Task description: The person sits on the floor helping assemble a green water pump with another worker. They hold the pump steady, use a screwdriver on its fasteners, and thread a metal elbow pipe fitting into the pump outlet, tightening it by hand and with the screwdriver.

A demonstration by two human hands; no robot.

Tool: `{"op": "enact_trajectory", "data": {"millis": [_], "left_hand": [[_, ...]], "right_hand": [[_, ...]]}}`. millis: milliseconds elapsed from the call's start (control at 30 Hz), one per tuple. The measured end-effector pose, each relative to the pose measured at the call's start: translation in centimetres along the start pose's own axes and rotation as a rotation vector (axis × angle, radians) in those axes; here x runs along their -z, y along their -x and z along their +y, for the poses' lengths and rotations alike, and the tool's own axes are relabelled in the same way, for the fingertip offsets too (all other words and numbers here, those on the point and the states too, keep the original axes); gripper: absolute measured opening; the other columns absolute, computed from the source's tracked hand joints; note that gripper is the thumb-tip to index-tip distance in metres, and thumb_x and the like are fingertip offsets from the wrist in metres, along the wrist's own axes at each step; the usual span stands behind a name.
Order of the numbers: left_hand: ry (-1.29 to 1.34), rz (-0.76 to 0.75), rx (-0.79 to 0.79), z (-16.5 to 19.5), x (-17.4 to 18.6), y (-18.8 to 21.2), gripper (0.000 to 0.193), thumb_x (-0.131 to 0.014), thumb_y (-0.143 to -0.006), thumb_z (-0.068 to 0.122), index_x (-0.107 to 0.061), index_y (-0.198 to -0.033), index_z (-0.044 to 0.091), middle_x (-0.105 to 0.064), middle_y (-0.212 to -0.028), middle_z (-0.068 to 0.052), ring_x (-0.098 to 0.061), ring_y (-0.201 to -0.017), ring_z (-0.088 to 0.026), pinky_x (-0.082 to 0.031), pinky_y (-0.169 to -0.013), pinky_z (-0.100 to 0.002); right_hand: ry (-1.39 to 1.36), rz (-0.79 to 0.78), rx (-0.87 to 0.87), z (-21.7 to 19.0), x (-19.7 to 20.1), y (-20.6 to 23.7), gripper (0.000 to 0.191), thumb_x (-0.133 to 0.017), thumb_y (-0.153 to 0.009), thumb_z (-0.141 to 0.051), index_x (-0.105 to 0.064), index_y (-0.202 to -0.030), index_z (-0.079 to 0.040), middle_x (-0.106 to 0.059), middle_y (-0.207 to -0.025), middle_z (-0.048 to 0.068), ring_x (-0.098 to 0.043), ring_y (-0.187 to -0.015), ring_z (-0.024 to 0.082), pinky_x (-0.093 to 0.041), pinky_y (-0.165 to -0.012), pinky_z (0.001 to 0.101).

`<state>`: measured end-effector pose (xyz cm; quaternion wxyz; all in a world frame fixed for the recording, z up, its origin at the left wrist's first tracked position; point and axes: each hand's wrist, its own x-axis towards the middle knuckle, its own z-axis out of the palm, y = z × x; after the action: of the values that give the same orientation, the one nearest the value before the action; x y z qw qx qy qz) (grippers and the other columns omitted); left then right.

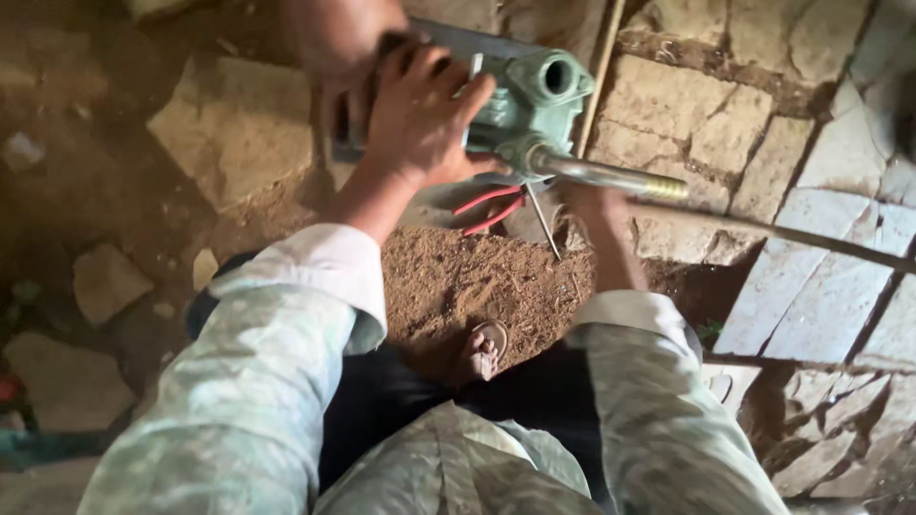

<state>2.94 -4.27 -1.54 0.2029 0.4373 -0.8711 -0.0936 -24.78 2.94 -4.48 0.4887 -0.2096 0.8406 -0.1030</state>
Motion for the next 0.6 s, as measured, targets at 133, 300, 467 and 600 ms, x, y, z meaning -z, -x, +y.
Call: {"op": "enact_trajectory", "data": {"millis": [133,300,467,600], "left_hand": [[0.0,0.015,-0.006,0.0,0.5,-0.1,0.094,-0.089,-0.059,0.079,-0.063,-0.123,0.014,-0.068,-0.115,-0.012,-0.054,-0.116,-0.035,-0.043,-0.096,-0.06],[0.008,0.056,-0.032,-0.5,0.2,-0.1,0.09,-0.09,-0.063,0.074,-0.061,-0.124,0.014,-0.069,-0.116,-0.01,-0.054,-0.117,-0.034,-0.044,-0.097,-0.059],[-0.052,0.121,-0.026,-0.2,-0.1,0.1,0.094,-0.09,-0.06,0.074,-0.061,-0.126,0.014,-0.067,-0.116,-0.012,-0.053,-0.118,-0.038,-0.042,-0.093,-0.06],[-0.145,0.197,-0.037,1.3,2.3,-0.5,0.104,-0.082,-0.057,0.079,-0.059,-0.134,0.013,-0.063,-0.124,-0.016,-0.054,-0.119,-0.037,-0.041,-0.098,-0.063]], "right_hand": [[1.178,0.097,0.358,3.0,-4.8,0.4,0.074,-0.056,-0.095,-0.049,-0.041,-0.147,0.002,-0.064,-0.112,0.025,-0.072,-0.088,0.032,-0.06,-0.07,0.043],[0.93,-0.03,0.333,3.6,-3.1,1.6,0.034,-0.054,-0.105,-0.031,-0.061,-0.135,-0.018,-0.07,-0.115,0.018,-0.067,-0.102,0.037,-0.055,-0.086,0.0517],[1.167,0.094,0.267,3.5,4.8,6.1,0.023,-0.053,-0.1,-0.015,-0.069,-0.117,-0.017,-0.076,-0.094,0.01,-0.075,-0.087,0.026,-0.057,-0.077,0.045],[1.267,0.128,0.541,3.6,8.6,12.4,0.024,-0.057,-0.09,-0.012,-0.075,-0.104,-0.02,-0.075,-0.1,0.009,-0.073,-0.093,0.03,-0.056,-0.081,0.0476]]}}
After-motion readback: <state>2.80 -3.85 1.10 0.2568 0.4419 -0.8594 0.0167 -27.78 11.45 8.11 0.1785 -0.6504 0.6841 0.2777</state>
